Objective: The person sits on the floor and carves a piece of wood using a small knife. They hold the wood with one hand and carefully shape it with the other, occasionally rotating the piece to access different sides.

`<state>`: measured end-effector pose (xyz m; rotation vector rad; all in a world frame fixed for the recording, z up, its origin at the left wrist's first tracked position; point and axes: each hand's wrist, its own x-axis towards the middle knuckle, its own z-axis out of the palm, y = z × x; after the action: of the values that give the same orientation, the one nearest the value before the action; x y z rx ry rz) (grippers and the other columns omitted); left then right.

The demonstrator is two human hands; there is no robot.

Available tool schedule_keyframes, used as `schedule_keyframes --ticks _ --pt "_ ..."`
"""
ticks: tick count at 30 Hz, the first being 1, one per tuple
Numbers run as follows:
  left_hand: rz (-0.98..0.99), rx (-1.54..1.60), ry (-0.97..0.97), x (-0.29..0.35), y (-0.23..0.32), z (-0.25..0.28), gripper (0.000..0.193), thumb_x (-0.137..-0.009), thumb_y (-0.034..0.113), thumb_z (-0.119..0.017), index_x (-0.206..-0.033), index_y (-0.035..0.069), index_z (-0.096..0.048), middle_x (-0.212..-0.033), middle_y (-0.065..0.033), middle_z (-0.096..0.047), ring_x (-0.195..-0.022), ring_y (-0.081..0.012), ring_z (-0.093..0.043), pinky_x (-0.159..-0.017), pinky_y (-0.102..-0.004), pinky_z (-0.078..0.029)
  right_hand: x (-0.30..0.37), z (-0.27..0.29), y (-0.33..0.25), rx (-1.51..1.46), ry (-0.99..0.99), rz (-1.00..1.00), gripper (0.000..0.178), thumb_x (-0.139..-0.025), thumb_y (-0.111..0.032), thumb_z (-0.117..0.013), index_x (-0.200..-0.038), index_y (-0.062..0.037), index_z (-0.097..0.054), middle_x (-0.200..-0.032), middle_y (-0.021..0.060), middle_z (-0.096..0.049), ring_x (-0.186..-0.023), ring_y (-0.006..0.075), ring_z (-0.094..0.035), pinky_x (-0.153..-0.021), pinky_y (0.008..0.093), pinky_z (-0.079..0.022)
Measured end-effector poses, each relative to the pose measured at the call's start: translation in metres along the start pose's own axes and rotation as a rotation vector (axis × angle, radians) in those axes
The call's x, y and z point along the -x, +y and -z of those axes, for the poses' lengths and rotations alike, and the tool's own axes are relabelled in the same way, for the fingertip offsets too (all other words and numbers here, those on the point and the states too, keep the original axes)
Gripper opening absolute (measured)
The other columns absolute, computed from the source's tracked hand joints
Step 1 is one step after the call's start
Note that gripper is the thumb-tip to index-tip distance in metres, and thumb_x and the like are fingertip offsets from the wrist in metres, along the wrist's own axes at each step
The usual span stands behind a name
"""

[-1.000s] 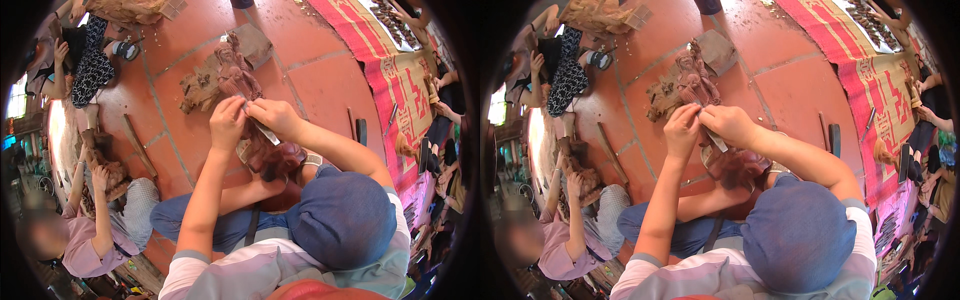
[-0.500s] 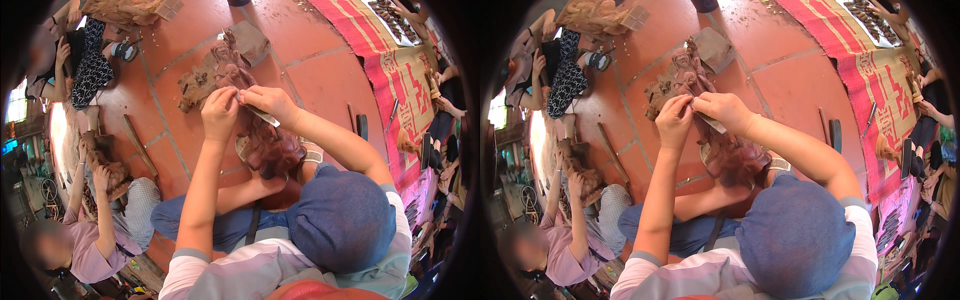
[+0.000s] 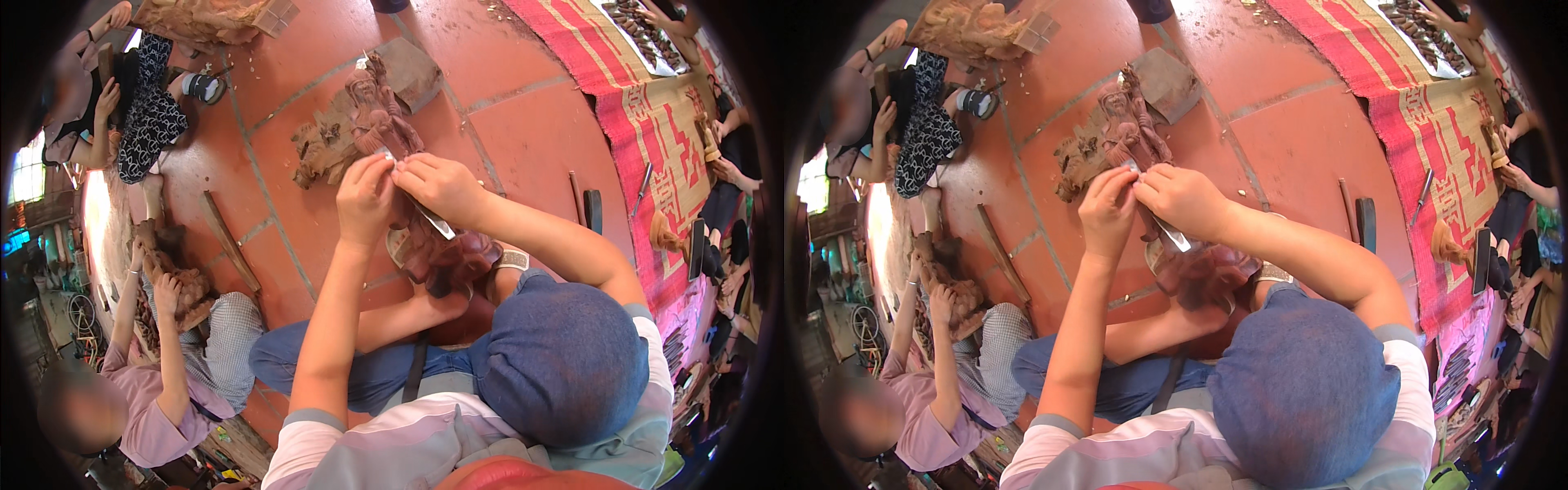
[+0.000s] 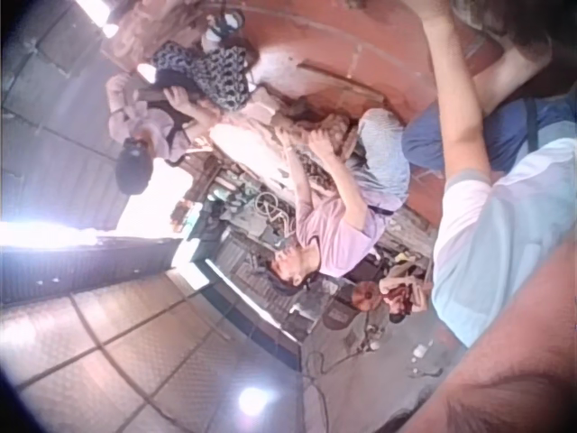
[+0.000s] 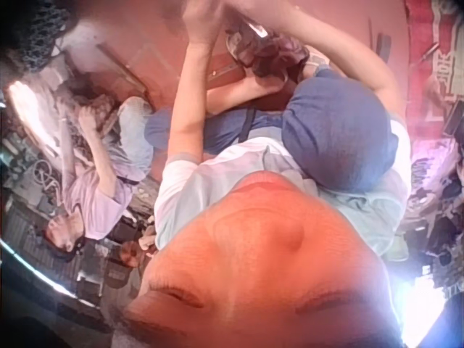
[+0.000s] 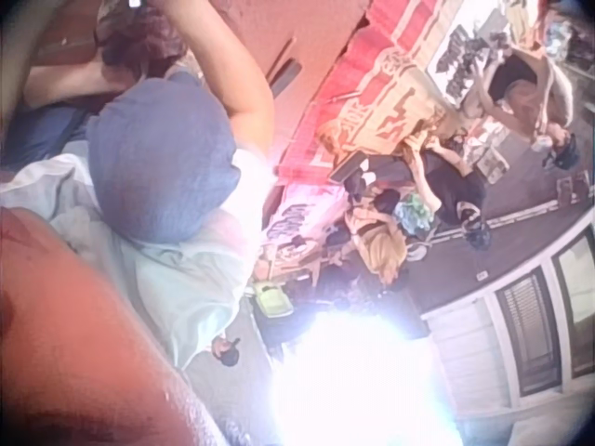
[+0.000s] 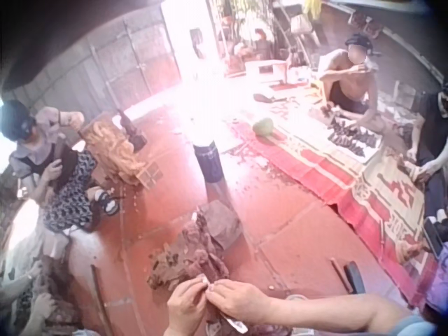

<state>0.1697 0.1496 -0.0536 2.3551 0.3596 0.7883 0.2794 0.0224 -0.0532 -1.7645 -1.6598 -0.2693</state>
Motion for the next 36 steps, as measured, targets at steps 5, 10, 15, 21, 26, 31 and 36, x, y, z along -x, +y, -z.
schedule_keyframes --ticks 5,10,15,21,26,31,36 --pt "0.056 -0.023 -0.062 -0.004 0.008 0.007 0.015 -0.075 0.003 -0.068 -0.09 0.003 -0.067 -0.094 -0.0114 -0.066 -0.086 -0.0281 -0.064 -0.076 -0.0345 -0.053 -0.005 0.013 -0.003 -0.053 -0.068 -0.044 0.016 -0.07 -0.01 -0.06 -0.084 -0.0058 -0.055 -0.08 0.0061 -0.058 -0.079 0.0221 -0.059 -0.068 0.031 -0.051" --pt "0.022 -0.063 -0.006 0.002 0.002 0.001 0.016 -0.076 0.002 -0.069 -0.092 0.003 -0.069 -0.095 -0.0099 -0.068 -0.083 -0.023 -0.067 -0.074 -0.0308 -0.054 0.001 0.002 -0.001 -0.004 0.015 0.026 0.014 -0.071 -0.011 -0.06 -0.084 -0.0056 -0.055 -0.079 0.006 -0.057 -0.078 0.0218 -0.059 -0.067 0.0306 -0.051" --pt "0.015 -0.054 -0.054 -0.01 0.005 0.012 0.016 -0.076 0.002 -0.069 -0.092 0.003 -0.068 -0.096 -0.0108 -0.067 -0.085 -0.0238 -0.067 -0.074 -0.0306 -0.054 -0.011 0.015 -0.002 -0.045 -0.081 -0.007 0.02 -0.069 -0.009 -0.06 -0.088 -0.0044 -0.057 -0.08 0.0061 -0.058 -0.08 0.0239 -0.06 -0.068 0.0317 -0.051" --pt "0.04 -0.029 -0.026 -0.001 0.004 0.005 0.018 -0.074 0.001 -0.069 -0.092 0.003 -0.068 -0.096 -0.0109 -0.067 -0.086 -0.0239 -0.066 -0.075 -0.0303 -0.054 -0.004 0.007 -0.004 -0.033 -0.077 -0.008 0.02 -0.067 -0.008 -0.061 -0.086 -0.0044 -0.056 -0.083 0.0079 -0.059 -0.08 0.0248 -0.06 -0.066 0.0326 -0.05" --pt "0.044 -0.06 -0.032 -0.013 0.002 0.008 0.019 -0.074 0.0 -0.068 -0.093 0.003 -0.068 -0.096 -0.01 -0.068 -0.087 -0.024 -0.066 -0.077 -0.0305 -0.053 -0.011 0.007 0.002 -0.021 -0.003 -0.002 0.021 -0.067 -0.007 -0.061 -0.087 -0.0043 -0.057 -0.08 0.0064 -0.059 -0.077 0.0242 -0.061 -0.065 0.0328 -0.05" --pt "0.126 0.014 -0.107 -0.002 0.009 0.008 0.018 -0.075 0.001 -0.068 -0.093 0.004 -0.069 -0.097 -0.0099 -0.068 -0.087 -0.0238 -0.067 -0.078 -0.031 -0.053 -0.002 0.011 -0.008 -0.033 -0.094 -0.055 0.019 -0.067 -0.009 -0.062 -0.084 -0.0048 -0.055 -0.078 0.0061 -0.058 -0.076 0.0235 -0.061 -0.064 0.0316 -0.05" --pt "0.041 -0.066 0.0 -0.011 -0.001 0.006 0.019 -0.075 0.001 -0.068 -0.094 0.004 -0.069 -0.097 -0.0099 -0.068 -0.087 -0.0231 -0.067 -0.077 -0.0306 -0.053 -0.011 0.001 0.011 -0.01 0.031 0.023 0.015 -0.072 -0.011 -0.061 -0.085 -0.0066 -0.056 -0.08 0.0054 -0.06 -0.078 0.0214 -0.062 -0.066 0.0314 -0.05"
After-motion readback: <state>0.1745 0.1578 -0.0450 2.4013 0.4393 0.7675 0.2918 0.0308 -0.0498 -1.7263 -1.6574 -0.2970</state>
